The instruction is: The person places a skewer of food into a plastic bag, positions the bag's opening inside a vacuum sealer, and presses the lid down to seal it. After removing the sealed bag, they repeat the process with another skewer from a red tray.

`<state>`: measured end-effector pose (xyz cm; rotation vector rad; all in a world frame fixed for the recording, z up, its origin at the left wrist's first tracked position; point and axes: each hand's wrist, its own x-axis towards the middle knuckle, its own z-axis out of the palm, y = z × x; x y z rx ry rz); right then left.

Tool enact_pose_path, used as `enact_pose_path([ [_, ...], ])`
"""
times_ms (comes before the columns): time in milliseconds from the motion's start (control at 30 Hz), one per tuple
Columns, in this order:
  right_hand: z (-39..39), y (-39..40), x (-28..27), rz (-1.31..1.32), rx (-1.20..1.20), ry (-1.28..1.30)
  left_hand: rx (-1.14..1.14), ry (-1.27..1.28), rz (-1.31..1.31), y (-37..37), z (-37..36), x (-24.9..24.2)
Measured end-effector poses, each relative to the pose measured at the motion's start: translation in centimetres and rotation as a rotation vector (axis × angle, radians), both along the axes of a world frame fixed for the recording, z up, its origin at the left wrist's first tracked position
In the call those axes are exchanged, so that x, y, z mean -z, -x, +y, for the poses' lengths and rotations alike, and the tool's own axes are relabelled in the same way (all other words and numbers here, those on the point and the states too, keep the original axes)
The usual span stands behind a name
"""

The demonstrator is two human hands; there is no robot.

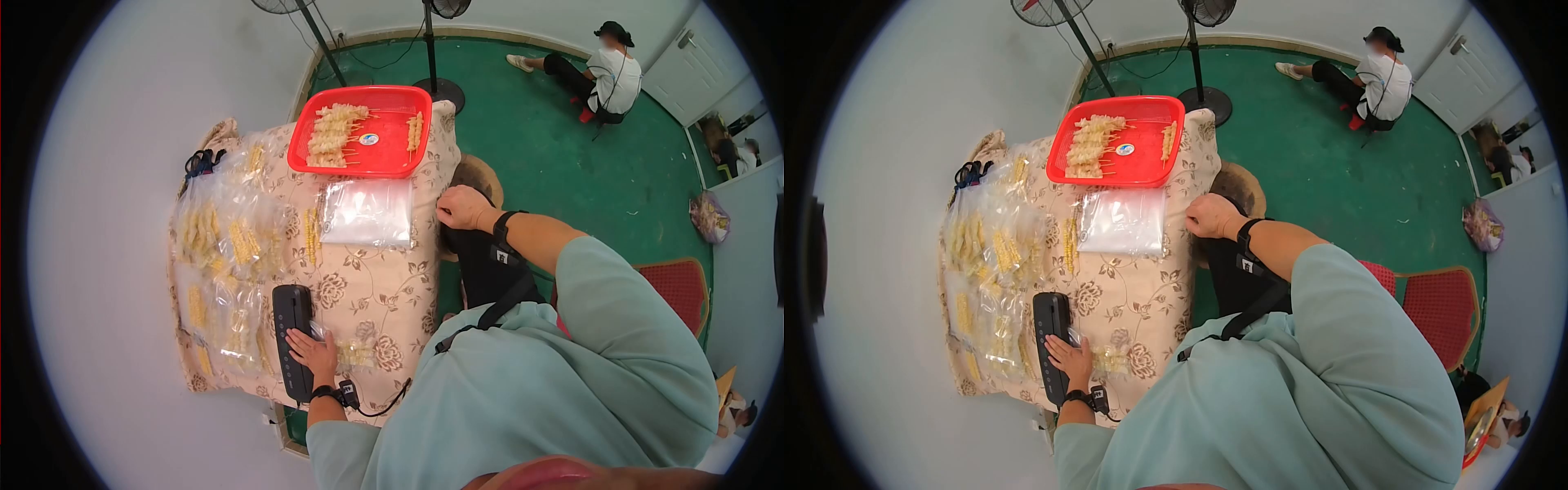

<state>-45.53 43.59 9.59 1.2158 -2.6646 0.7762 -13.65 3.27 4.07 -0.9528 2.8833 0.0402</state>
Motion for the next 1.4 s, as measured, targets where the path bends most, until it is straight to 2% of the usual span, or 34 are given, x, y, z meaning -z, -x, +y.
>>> enact_pose_path([
  [833, -0.35, 0.33, 0.45, 0.006, -0.001, 0.035, 0.029, 0.022, 0.0, -0.23, -0.28, 0.45],
  [1000, -0.34, 0.27, -0.1, -0.047, 0.002, -0.05, 0.02, 0.022, -0.01, -0.15, -0.18, 0.28],
  [1400, -0.32, 0.38, 0.24, -0.043, -0.002, -0.048, 0.016, 0.038, -0.012, -0.18, -0.39, 0.62],
])
